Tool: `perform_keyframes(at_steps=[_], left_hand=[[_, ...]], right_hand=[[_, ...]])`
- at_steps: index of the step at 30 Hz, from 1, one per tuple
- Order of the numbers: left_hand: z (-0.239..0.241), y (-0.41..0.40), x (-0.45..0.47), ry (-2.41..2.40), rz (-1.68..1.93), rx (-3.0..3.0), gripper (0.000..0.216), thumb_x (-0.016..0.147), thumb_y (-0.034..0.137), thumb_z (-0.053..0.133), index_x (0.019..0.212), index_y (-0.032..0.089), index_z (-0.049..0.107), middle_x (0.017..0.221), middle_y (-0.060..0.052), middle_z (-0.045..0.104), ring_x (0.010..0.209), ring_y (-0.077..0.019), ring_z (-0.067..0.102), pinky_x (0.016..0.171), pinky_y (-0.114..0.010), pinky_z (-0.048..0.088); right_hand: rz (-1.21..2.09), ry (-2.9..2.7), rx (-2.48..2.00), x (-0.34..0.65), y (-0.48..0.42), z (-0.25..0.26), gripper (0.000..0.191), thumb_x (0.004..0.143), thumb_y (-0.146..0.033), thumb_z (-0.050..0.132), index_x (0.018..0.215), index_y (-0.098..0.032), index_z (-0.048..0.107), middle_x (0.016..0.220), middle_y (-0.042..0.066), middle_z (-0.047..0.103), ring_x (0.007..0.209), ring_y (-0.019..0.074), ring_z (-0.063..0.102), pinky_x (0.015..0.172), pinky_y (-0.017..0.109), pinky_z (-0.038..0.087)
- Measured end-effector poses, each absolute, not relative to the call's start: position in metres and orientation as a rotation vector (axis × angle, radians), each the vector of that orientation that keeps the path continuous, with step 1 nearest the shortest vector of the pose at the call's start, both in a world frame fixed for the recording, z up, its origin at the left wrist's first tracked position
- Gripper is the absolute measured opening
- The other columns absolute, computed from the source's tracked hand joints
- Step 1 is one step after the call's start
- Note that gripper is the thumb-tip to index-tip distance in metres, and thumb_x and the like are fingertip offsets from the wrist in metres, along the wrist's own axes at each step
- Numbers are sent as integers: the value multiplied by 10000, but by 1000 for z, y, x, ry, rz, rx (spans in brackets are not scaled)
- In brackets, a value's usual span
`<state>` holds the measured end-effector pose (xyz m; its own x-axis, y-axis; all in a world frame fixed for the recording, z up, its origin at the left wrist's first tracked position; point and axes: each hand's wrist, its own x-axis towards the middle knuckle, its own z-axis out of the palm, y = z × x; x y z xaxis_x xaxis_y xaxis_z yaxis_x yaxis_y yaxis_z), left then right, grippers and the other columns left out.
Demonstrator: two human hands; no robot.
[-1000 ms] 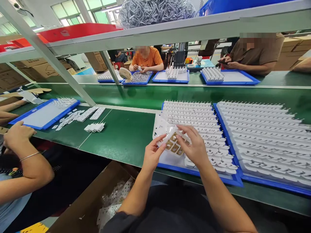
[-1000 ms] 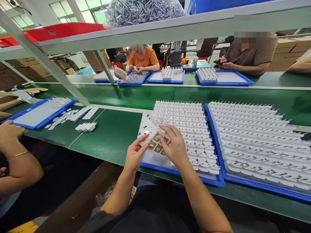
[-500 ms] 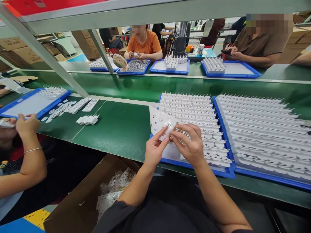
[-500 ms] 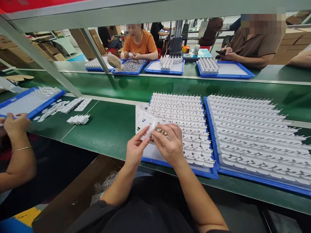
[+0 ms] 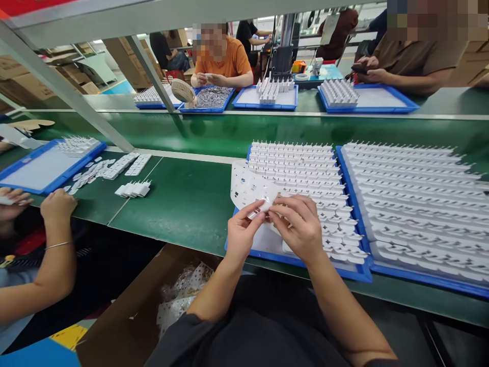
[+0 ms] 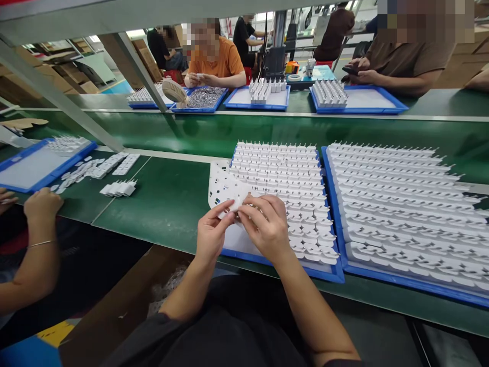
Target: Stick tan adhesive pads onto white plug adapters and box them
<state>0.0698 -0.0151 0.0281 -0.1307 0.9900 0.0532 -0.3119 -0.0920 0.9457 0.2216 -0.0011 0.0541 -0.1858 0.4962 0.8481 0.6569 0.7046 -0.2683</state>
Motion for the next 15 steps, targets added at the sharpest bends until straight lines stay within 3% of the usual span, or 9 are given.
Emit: perform_keyframes(at_steps=[5, 10, 15], left_hand=[[31, -8, 63, 971, 1417, 951, 443, 805, 377, 836, 1212, 214, 774, 978, -48, 788, 830, -139, 700, 826, -232, 589], [50, 30, 46, 1036, 1516, 995, 484, 794, 345, 837, 1258, 238, 746, 976, -30, 783, 766, -112, 656, 754, -208, 562], [83, 70, 50, 914, 1655, 1200, 527, 815, 368, 806, 1320, 264, 697, 1164, -65, 750, 895, -172, 708, 792, -264, 581]], right_hand=[[-245, -1867, -858, 225, -2, 54, 205, 887, -90, 732, 1013, -238, 667, 1007, 80, 754, 939, 243, 636, 850, 428, 566], [-118, -1845, -829, 236, -13, 57, 185, 913, -125, 694, 1008, -279, 652, 974, 41, 748, 923, 231, 678, 1015, 526, 528], [90, -1573, -876, 251, -16, 52, 162, 900, -140, 688, 974, -278, 646, 922, 43, 715, 898, 252, 694, 919, 537, 578]])
